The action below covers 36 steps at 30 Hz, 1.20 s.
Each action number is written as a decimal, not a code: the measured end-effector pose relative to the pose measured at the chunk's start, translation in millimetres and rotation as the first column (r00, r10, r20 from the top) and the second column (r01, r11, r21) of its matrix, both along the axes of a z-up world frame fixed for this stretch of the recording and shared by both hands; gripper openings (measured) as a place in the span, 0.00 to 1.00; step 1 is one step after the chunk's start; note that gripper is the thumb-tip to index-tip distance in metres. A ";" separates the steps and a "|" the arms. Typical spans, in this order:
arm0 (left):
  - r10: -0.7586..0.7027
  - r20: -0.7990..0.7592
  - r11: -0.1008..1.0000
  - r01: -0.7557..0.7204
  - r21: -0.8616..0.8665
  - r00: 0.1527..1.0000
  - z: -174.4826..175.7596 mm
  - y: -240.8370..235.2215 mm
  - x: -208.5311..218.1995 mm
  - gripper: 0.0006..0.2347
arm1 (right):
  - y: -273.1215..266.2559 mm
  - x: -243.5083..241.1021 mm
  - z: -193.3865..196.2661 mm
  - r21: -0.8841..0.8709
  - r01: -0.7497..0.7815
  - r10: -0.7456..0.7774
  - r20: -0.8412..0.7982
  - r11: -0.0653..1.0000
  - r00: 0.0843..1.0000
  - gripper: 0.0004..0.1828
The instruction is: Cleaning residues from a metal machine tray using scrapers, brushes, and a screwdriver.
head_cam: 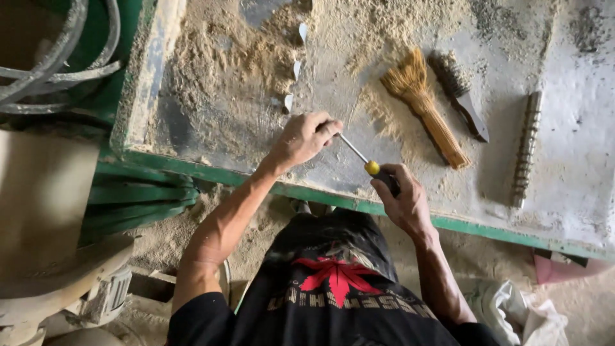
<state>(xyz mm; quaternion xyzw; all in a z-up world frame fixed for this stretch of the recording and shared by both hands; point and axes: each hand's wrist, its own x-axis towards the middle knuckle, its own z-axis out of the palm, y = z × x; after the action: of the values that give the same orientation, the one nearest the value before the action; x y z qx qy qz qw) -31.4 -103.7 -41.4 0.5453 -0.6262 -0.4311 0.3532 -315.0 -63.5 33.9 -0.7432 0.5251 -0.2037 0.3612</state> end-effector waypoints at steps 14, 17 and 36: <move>0.495 0.279 0.826 -0.347 -0.444 0.823 33.7 0.2 49.8 0.13 | -37.1 66.1 -46.9 -0.138 -0.174 0.192 0.132 0.975 0.972 0.27; 0.394 0.469 0.833 -0.092 -0.546 0.790 22.2 7.0 7.6 0.09 | -39.6 77.5 -43.2 -0.055 -0.158 0.160 0.020 0.986 0.987 0.26; -0.365 0.905 0.799 0.572 0.185 0.218 11.6 3.4 35.2 0.36 | 3.9 154.6 -32.8 -0.033 0.170 -0.169 0.028 0.985 0.985 0.27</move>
<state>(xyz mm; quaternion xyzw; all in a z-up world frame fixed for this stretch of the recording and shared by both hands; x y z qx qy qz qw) 3.7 -100.2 -29.8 0.4356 -0.8840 -0.0832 -0.1481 -160.4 -59.6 1.0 -0.6994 0.5783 -0.2523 0.3358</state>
